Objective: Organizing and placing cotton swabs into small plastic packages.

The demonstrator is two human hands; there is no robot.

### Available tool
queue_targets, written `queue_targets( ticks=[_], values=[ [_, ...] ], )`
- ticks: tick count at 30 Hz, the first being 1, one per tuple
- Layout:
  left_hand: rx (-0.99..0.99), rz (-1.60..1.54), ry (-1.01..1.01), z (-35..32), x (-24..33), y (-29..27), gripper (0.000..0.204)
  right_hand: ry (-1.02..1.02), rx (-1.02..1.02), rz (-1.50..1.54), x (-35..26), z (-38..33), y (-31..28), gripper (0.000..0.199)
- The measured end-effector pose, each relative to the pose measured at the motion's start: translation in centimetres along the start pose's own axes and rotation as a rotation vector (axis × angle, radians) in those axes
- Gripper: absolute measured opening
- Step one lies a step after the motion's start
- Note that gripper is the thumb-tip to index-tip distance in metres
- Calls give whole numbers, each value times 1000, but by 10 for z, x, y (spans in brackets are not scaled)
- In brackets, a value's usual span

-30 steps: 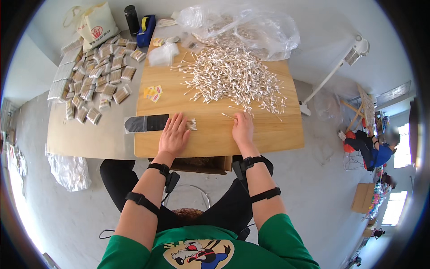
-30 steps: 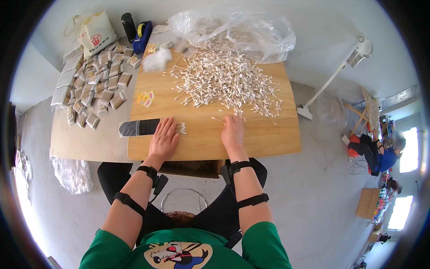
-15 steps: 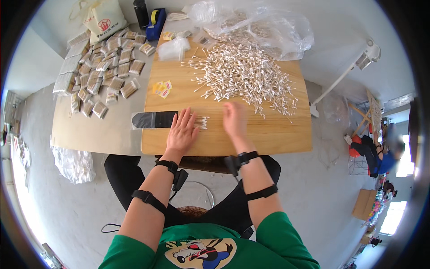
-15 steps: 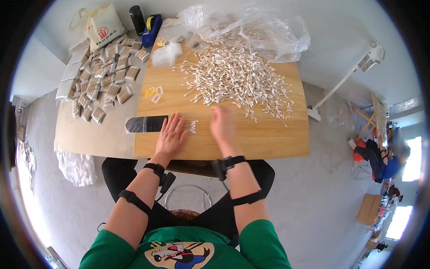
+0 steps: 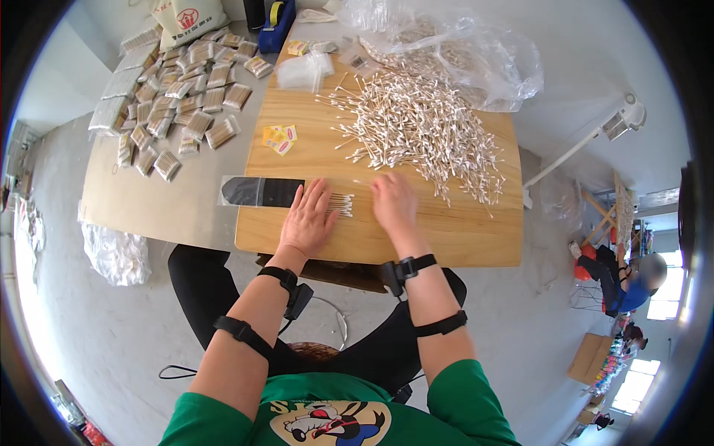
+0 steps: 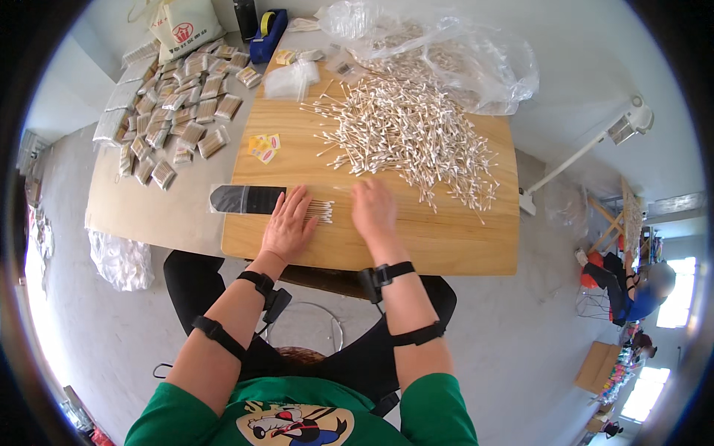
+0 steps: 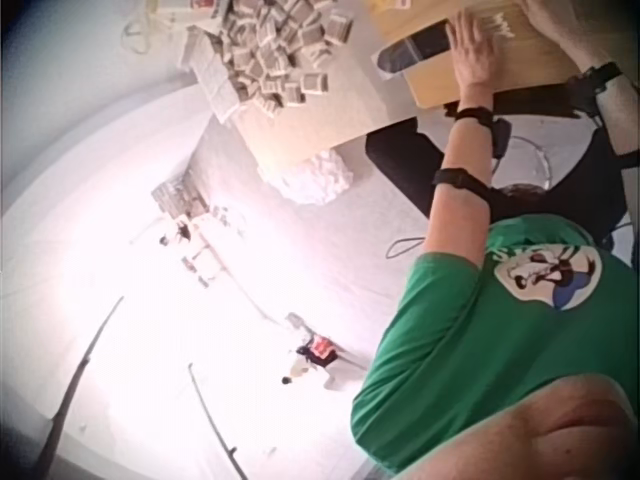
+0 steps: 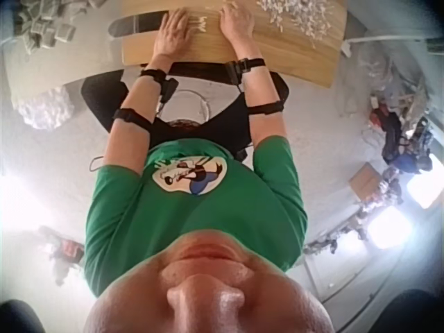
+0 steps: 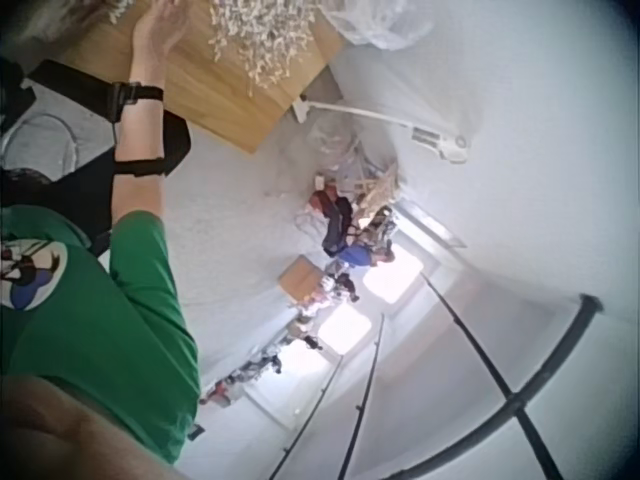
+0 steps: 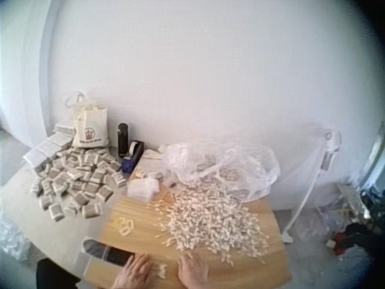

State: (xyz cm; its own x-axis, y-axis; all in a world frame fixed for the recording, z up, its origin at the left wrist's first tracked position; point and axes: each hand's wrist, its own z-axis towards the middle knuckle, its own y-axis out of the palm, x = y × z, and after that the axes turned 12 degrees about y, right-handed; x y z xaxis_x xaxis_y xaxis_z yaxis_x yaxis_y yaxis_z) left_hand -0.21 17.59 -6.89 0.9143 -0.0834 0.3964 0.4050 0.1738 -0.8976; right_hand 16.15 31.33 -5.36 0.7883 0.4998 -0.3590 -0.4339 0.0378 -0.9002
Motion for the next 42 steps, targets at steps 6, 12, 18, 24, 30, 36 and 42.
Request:
queue_targets(
  ticks=[6, 12, 18, 24, 30, 36, 42],
  values=[
    [77, 16, 1, -1, -1, 4, 54, -33, -73, 217, -42, 7, 15, 5],
    [25, 110, 6, 2, 1, 0, 54, 134, 57, 56, -3, 20, 6, 8],
    [31, 64, 0, 1, 0, 0, 54, 192, 36, 76, 11, 5, 5, 12],
    [83, -6, -1, -1, 0, 1, 49, 262, 80, 142, 18, -8, 7, 14],
    [93, -17, -7, -1, 1, 2, 49, 312, 54, 196, 23, -17, 6, 15],
    [91, -3, -18, 0, -1, 1, 49, 384, -8, 222, 8, -10, 1, 12],
    [107, 4, -8, 0, 1, 3, 49, 380, -26, 51, 16, -3, 6, 14]
  ],
)
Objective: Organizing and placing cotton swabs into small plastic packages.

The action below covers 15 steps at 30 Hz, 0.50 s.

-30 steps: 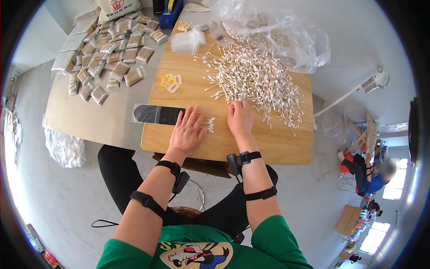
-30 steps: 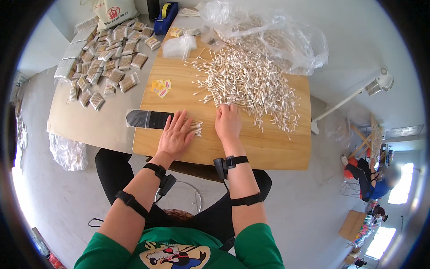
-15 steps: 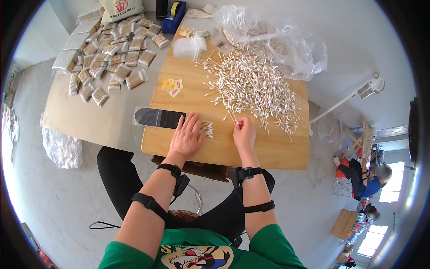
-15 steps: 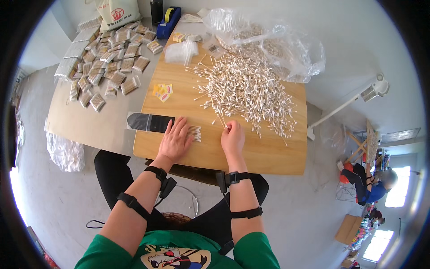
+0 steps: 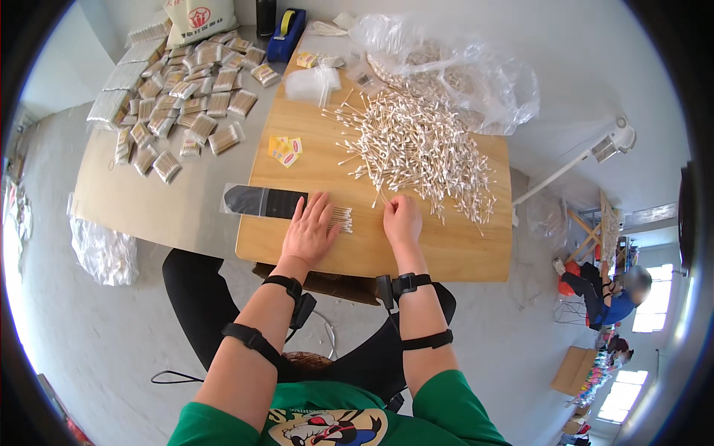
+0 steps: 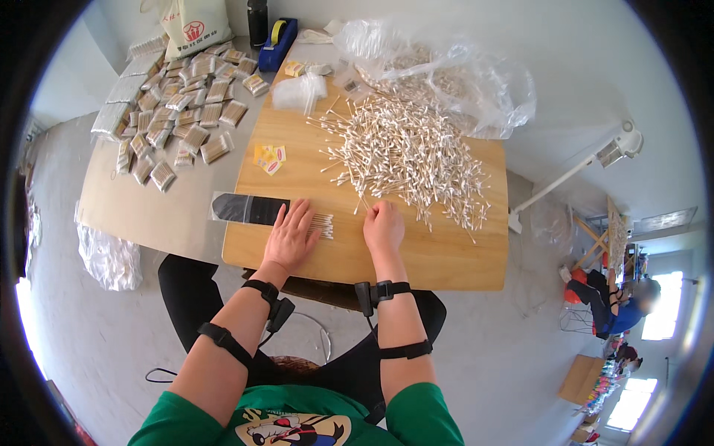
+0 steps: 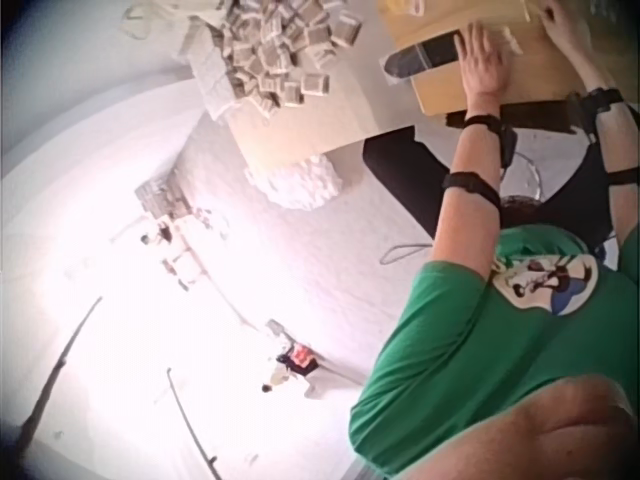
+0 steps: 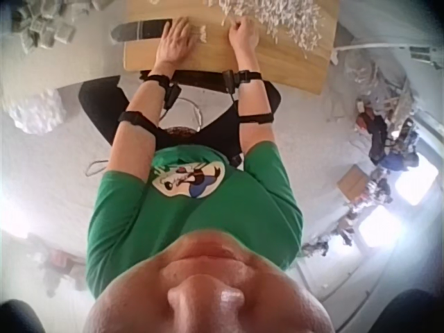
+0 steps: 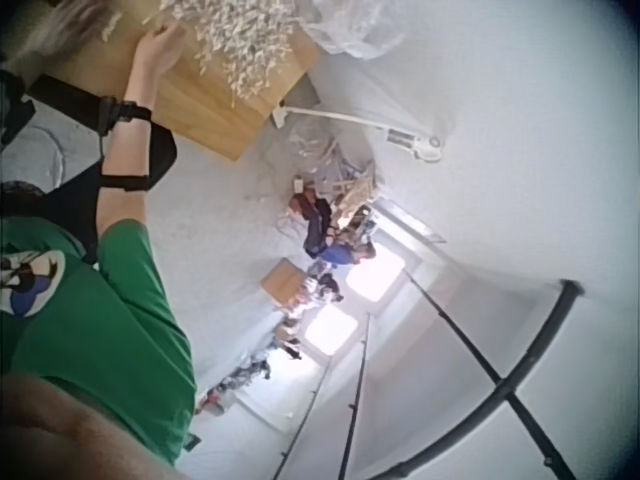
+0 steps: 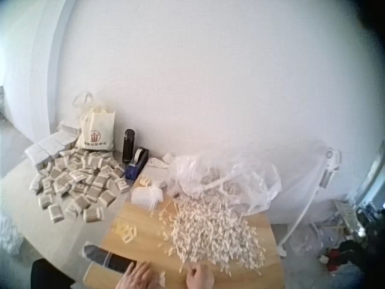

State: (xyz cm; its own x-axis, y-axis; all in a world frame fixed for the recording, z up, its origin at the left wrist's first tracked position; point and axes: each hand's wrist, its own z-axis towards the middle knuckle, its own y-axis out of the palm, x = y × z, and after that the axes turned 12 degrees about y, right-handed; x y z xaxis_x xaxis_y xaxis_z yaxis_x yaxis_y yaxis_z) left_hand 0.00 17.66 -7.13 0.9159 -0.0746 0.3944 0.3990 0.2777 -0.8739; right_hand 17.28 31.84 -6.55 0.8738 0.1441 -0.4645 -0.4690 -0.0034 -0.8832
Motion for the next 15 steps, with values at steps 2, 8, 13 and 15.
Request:
queue_targets(
  ticks=[2, 8, 13, 15],
  values=[
    [8, 0, 5, 0, -1, -1, 49, 17, -5, 38, 0, 0, 1, 15],
    [21, 3, 19, -1, -2, 1, 49, -63, 135, -106, -30, -4, -4, 16],
    [-11, 12, -5, -1, -1, 1, 50, -121, -6, -94, -37, -5, 4, 14],
    [-18, 13, -8, 0, 0, -2, 50, -198, 5, -59, -37, -6, 6, 12]
  ],
)
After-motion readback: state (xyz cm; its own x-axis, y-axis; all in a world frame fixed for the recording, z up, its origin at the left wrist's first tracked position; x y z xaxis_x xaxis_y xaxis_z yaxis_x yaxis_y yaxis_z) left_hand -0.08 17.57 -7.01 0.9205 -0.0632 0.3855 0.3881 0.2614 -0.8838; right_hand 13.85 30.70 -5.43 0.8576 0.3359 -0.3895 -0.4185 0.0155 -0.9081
